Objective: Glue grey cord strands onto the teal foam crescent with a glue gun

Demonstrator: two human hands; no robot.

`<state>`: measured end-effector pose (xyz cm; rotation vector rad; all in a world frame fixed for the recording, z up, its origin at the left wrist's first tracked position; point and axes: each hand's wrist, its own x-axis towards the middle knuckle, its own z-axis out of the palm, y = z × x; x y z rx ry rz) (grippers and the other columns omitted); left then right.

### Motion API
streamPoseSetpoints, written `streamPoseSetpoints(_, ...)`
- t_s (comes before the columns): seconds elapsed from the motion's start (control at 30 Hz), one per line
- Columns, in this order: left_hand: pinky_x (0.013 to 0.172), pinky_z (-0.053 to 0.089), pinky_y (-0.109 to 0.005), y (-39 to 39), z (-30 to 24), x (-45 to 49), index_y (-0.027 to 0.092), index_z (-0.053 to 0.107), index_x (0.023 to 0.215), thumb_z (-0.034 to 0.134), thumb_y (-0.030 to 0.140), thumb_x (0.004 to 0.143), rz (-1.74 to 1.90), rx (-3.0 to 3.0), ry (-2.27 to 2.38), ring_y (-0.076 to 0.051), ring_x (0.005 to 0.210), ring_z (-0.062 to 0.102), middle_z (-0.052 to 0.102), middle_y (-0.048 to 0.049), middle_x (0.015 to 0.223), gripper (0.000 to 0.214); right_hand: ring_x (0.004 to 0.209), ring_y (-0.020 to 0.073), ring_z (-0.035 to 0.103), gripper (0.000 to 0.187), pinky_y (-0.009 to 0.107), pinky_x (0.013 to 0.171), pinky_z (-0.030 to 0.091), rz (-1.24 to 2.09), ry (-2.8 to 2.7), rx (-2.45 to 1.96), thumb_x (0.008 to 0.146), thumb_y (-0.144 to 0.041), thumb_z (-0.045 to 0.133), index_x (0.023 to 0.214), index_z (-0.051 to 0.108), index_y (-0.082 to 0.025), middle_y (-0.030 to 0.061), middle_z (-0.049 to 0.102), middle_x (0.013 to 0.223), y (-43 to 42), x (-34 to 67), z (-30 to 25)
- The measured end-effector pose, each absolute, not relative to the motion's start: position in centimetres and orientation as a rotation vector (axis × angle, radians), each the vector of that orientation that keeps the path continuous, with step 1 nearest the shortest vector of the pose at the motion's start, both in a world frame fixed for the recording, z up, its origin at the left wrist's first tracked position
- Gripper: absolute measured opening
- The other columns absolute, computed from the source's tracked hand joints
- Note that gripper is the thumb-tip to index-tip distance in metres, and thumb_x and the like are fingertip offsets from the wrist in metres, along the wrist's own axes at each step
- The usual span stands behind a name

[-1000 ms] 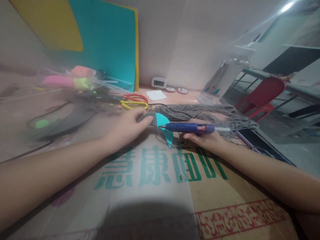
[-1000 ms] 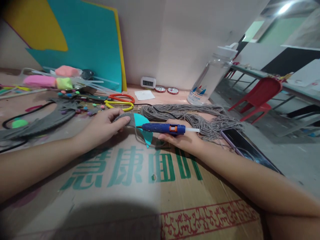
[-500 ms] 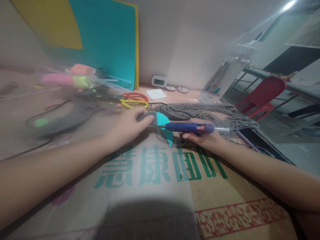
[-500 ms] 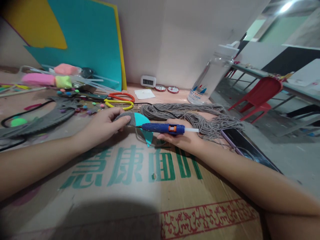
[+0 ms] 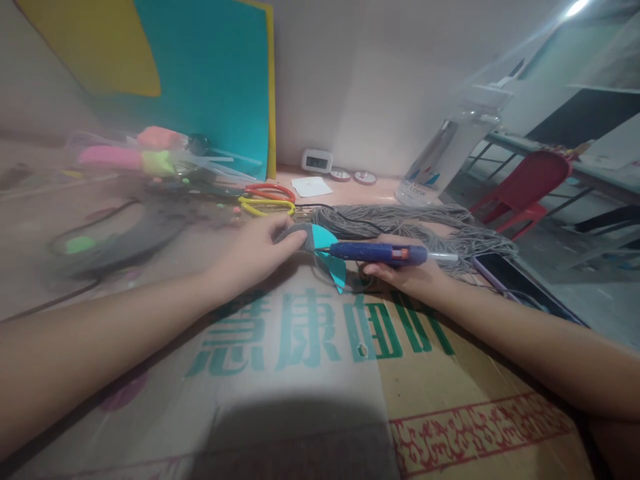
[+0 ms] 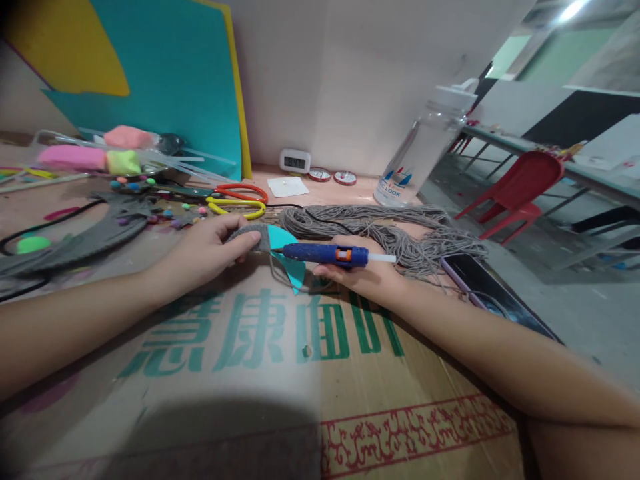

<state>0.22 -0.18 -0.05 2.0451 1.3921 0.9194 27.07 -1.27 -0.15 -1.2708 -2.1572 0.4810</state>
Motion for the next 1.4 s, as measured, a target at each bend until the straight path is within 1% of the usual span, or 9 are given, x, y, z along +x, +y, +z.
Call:
streamPoseSetpoints(0.2,0.058,0.032,-0.026,-0.19,0.08,0.2,0.019,0.047,0.067,0.053,0.042,0.087,0.907,2.031,1.386,-0.014,0.061,0.047,0.053,0.0036,0.064,0.031,0.062,0.0168,0.057,0.037,0.03,0.058,0.045,0.481,-2.169,-1.306,0.073,-0.053,0.07,0.069,0.056,-0.019,0.0029,0.061,0.068,-1.26,27.06,-0.04)
streamPoseSetpoints(0.47,0.058,0.033,-0.026,-0.15,0.03,0.16,0.019,0.048,0.068,0.052,0.042,0.087,0.885,2.025,1.365,-0.014,0.062,0.048,0.053,0.0034,0.063,0.029,0.06,0.0154,0.056,0.042,0.028,0.056,0.042,0.419,-2.159,-1.301,0.072,-0.058,0.07,0.07,0.057,-0.019,0.001,0.06,0.065,-1.05,27.24,-0.68)
streamPoseSetpoints(0.67,0.056,0.033,-0.026,-0.21,0.07,0.25,0.019,0.049,0.07,0.051,0.042,0.087,0.881,2.032,1.319,-0.015,0.062,0.048,0.053,0.003,0.063,0.028,0.061,0.0145,0.057,0.036,0.027,0.056,0.043,0.47,-2.143,-1.3,0.074,-0.052,0.072,0.071,0.059,-0.018,0.0012,0.062,0.067,-1.16,27.08,-0.45)
streamPoseSetpoints(0.87,0.054,0.035,-0.026,-0.16,-0.29,0.05,0.02,0.05,0.073,0.049,0.044,0.088,0.875,2.056,1.284,-0.016,0.061,0.05,0.055,0.0022,0.063,0.028,0.055,0.0131,0.051,0.035,0.027,0.052,0.038,0.414,-2.147,-1.337,0.072,-0.048,0.072,0.065,0.054,-0.019,-0.0008,0.056,0.06,-1.28,26.69,0.08)
streamPoseSetpoints(1.0,0.055,0.035,-0.025,-0.1,-0.37,0.03,0.02,0.049,0.072,0.049,0.045,0.089,0.873,2.063,1.276,-0.016,0.062,0.05,0.054,0.0021,0.063,0.03,0.055,0.0136,0.05,0.037,0.027,0.052,0.038,0.393,-2.125,-1.331,0.071,-0.051,0.072,0.064,0.052,-0.02,-0.001,0.054,0.059,-1.27,26.63,0.03)
streamPoseSetpoints(1.17,0.055,0.034,-0.025,-0.17,-0.17,0.08,0.02,0.05,0.073,0.05,0.045,0.088,0.856,2.054,1.287,-0.015,0.061,0.049,0.054,0.0026,0.063,0.03,0.055,0.0141,0.052,0.038,0.028,0.051,0.039,0.483,-2.114,-1.327,0.073,-0.053,0.071,0.065,0.054,-0.019,0.0002,0.057,0.06,-1.44,26.65,0.13)
streamPoseSetpoints(1.3,0.054,0.034,-0.025,-0.21,-0.04,0.15,0.019,0.051,0.074,0.05,0.045,0.088,0.847,2.051,1.294,-0.015,0.06,0.049,0.054,0.0025,0.062,0.03,0.057,0.0145,0.053,0.037,0.028,0.052,0.04,0.469,-2.114,-1.323,0.074,-0.053,0.07,0.066,0.055,-0.019,0.0004,0.058,0.061,-1.48,26.7,0.14)
streamPoseSetpoints(1.4,0.054,0.034,-0.025,-0.26,-0.02,0.16,0.02,0.051,0.073,0.05,0.045,0.088,0.843,2.053,1.294,-0.016,0.06,0.049,0.054,0.0023,0.061,0.03,0.056,0.0147,0.052,0.037,0.028,0.053,0.042,0.449,-2.095,-1.346,0.072,-0.052,0.071,0.065,0.055,-0.019,0.0005,0.057,0.06,-1.44,26.62,0.12)
